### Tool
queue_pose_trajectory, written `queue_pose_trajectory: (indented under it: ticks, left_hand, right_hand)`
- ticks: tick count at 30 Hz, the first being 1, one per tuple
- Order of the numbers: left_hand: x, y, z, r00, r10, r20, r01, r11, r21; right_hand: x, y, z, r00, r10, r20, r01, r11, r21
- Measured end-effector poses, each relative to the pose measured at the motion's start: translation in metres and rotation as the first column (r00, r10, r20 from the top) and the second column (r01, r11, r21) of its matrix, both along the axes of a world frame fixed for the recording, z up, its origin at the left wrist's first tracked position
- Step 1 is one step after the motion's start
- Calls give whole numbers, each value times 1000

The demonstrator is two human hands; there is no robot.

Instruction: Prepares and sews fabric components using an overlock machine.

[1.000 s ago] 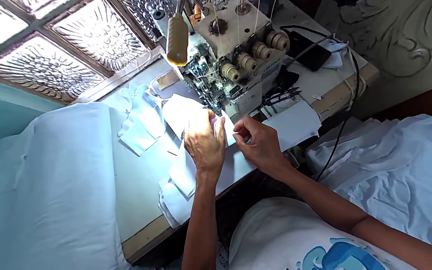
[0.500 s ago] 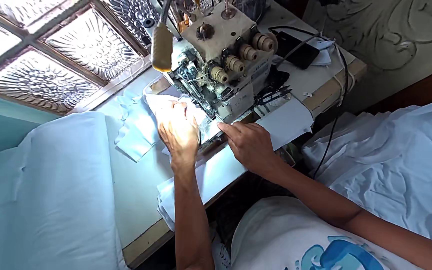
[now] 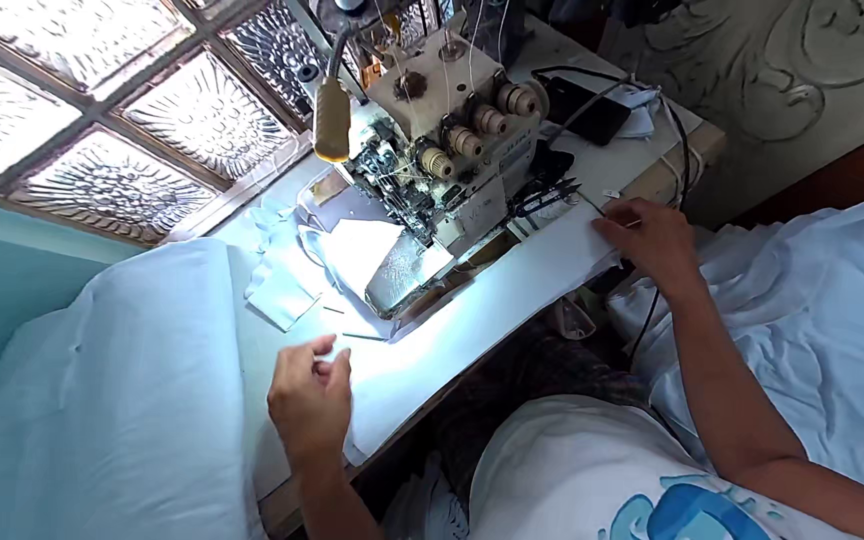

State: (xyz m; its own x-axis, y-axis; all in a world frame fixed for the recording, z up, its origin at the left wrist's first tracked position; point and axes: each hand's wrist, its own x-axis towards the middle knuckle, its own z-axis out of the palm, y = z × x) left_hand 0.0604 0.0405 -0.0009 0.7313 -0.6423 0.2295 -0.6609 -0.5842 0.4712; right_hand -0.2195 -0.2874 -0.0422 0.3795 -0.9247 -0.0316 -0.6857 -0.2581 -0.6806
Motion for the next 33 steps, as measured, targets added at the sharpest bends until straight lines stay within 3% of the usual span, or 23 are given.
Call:
queue_pose_trajectory:
  ticks: [5,8,11,14,16,18,20,22,23,26,31,33]
  left_hand:
    - [-16,45,-10,972,-174,-160,183,982,46]
    - [-16,51,-18,976,-159,-147,166,985,39]
    - [-18,48,-18,986,-87,-144,94,995,42]
    - [-18,43,-17,986,22,-168,-13,998,55]
    - [-17,42,-18,984,42,-172,-33,998,54]
    - [-14,44,-20,983,19,-184,-14,1000,28]
    - [-14,45,-23,978,9,-210,-12,1000,-14]
    - [-16,46,-26,971,19,-240,-37,997,-70]
    - [-17,46,-27,969,22,-247,-48,994,-99]
    - [-19,52,-31,951,-8,-309,-60,976,-210]
    - [-2,85,-27,856,-202,-477,-33,898,-440]
    - [4,104,-19,839,-185,-511,-123,851,-510]
  right_hand:
    - [7,-3,1,1000,6,23,-7,1000,29]
    - [11,-3,4,1000,19,-20,-19,1000,-5]
    - [8,-1,8,998,-60,-29,55,986,-160]
    - [-3,-5,13,974,-186,128,220,904,-367]
    - [-10,-5,21,934,-177,311,299,863,-408]
    - [-10,0,31,833,-103,543,296,913,-281]
    - [-7,8,47,594,-129,794,102,991,85]
    - [-7,15,61,379,-280,882,-176,914,366]
    - [-7,17,62,353,-318,880,-255,872,418]
    - [-6,14,51,412,-236,880,-322,866,383]
    - [-4,18,40,684,-12,730,-264,928,262]
    - [3,23,39,749,29,662,-280,919,277]
